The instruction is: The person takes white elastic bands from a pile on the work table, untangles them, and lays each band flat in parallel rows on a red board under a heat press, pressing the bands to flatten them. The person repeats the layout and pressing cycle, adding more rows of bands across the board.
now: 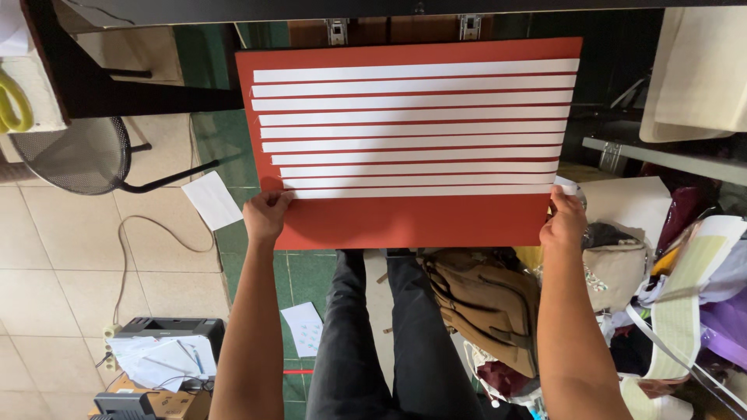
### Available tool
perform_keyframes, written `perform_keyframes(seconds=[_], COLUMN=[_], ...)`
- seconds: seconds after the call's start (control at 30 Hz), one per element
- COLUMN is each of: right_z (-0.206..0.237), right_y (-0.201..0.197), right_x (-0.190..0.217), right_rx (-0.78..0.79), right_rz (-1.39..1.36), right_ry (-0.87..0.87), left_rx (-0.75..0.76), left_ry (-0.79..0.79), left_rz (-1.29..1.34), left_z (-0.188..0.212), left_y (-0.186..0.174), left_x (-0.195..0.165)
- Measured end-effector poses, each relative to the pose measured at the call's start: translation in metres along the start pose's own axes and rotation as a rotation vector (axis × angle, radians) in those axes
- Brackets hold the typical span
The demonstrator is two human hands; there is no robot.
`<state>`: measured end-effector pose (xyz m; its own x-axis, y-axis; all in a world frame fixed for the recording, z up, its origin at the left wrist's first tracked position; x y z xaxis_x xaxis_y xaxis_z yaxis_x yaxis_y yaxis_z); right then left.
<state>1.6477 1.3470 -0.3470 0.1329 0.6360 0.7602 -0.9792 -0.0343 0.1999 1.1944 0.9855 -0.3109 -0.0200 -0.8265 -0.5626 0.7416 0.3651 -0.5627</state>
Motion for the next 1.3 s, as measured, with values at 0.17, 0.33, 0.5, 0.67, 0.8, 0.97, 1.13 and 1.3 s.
perform_keyframes(seconds=[0.17, 0.33, 0.5, 0.67, 0.8, 0.97, 1.13, 1.3], right_z=[-0.001, 0.002, 0.01, 0.029, 0.063, 0.118, 0.183, 0.23], right_y=[-0.001, 0.005, 0.018, 0.053, 0.068, 0.08, 0.128, 0.232], right_x=[-0.002, 0.004, 0.034, 0.06, 0.089, 0.111, 0.096, 0.057], right_rx=[-0.017, -0.031, -0.117, -0.037, -0.042, -0.076, 0.123, 0.422], right_rz=[-0.027, 0.05, 0.501, 1.266, 1.412, 1.573, 1.385, 1.197], right_ry=[0.008, 0.097, -0.058, -0.157, -0.239, -0.18, -0.1, -0.26], left_rx=[-0.06, -0.154, -0.21, -0.103, 0.233, 0.446, 0.121, -0.222], left_ry=[0.003, -0.089, -0.039, -0.02, 0.018, 0.116, 0.205, 0.315], left_rz=[-0.032, -0.067, -0.238, -0.356, -0.425, -0.517, -0.185, 0.099], left_z=[0.0, -0.002, 0.012, 0.034, 0.051, 0.086, 0.104, 0.091], left_y=[0.002, -0.004, -0.005, -0.003, -0.012, -0.058, -0.165, -0.278], left_x=[0.001, -0.001, -0.028, -0.052, -0.065, -0.071, -0.057, -0.035])
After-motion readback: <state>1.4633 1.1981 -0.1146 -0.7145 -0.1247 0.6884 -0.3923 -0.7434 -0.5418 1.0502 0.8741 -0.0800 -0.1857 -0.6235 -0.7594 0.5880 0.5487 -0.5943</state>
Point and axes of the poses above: each hand's wrist, its own z-axis away from the middle knuckle, its own y-axis out of the palm, x = y × z, the point moved 7 cm from there along -z, towards the middle knuckle, and after that the axes turned 13 degrees about x, right-handed, at the moved point
